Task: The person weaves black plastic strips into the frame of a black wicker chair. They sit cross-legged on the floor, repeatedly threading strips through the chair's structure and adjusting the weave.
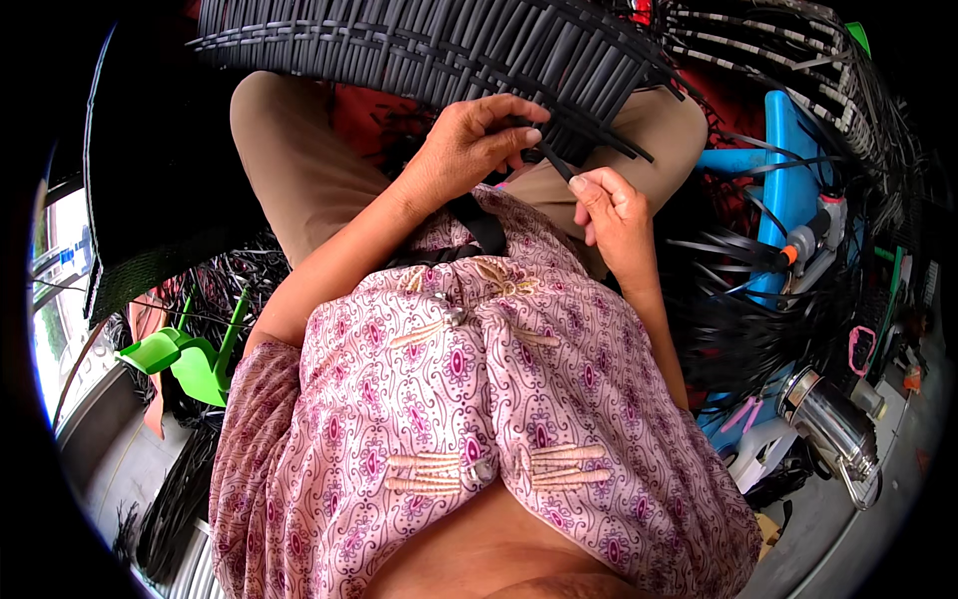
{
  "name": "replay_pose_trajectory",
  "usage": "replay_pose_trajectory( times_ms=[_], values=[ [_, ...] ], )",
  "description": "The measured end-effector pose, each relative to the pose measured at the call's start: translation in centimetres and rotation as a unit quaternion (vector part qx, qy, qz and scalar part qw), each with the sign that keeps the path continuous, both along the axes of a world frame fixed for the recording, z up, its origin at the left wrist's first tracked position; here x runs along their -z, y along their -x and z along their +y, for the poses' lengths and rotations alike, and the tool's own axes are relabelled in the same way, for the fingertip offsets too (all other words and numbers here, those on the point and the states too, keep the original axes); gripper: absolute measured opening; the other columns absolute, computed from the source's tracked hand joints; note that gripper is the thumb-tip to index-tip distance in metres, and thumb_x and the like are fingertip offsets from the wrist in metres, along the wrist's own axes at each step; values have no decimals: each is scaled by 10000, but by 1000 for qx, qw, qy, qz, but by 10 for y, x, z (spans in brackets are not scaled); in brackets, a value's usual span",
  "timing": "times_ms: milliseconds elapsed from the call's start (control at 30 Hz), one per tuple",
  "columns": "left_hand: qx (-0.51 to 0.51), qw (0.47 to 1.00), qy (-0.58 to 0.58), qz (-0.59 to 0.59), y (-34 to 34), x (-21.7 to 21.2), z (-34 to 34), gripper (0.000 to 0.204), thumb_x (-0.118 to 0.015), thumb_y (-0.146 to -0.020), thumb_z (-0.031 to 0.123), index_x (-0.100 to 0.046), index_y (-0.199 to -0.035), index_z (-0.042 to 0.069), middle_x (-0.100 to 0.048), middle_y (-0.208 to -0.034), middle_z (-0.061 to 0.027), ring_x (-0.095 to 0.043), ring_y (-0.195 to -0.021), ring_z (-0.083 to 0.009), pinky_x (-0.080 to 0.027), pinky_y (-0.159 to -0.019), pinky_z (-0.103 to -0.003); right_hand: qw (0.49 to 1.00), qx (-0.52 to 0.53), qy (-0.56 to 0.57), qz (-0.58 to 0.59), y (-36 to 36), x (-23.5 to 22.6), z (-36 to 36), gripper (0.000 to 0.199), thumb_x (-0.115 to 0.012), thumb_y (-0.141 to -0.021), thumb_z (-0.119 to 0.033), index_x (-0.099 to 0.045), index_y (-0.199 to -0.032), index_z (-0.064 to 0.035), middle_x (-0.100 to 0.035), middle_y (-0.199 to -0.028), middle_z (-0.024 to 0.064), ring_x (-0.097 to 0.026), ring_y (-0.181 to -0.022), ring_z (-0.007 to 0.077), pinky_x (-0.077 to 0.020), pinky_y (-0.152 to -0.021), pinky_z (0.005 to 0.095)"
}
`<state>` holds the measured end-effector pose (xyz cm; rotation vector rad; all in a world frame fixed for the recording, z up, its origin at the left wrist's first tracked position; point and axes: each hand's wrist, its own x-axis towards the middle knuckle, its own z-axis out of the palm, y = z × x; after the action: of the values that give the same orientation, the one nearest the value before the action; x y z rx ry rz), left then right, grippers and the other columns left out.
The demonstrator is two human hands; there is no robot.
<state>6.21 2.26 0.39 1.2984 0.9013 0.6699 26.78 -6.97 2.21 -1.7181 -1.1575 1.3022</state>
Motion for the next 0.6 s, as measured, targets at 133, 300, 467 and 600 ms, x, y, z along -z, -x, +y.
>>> replay_pose_trajectory(
  times_ms=[133,300,467,600],
  values=[
    [67,998,3,15,-6,0,-10,198,-668,-966,110,-713,-1144,38,-659,-745,32,-627,-668,-39,-486,-591,-192,999,12,-5,52,7,10,-8,214,-654,-978,-194,-707,-1054,0,-623,-689,13,-517,-547,51,-428,-517,224],
    [110,992,-40,49,-11,-2,-10,198,-643,-961,81,-712,-1140,33,-671,-730,0,-644,-680,-42,-501,-593,-209,998,33,-19,48,15,10,-14,180,-666,-968,-159,-714,-1015,8,-621,-682,11,-531,-566,53,-440,-524,232],
    [128,990,0,57,-15,-1,-11,210,-644,-962,90,-700,-1154,25,-681,-785,-2,-639,-684,-52,-509,-613,-211,999,33,-38,3,6,19,-16,165,-688,-952,-159,-722,-971,1,-611,-663,4,-536,-582,59,-445,-543,243],
    [64,997,9,49,-16,10,-6,228,-655,-973,133,-689,-1167,19,-685,-846,4,-630,-691,-54,-512,-633,-215,993,64,-93,-42,-11,15,-7,152,-706,-937,-145,-725,-950,6,-578,-655,-22,-535,-619,45,-437,-568,230]
  ],
)
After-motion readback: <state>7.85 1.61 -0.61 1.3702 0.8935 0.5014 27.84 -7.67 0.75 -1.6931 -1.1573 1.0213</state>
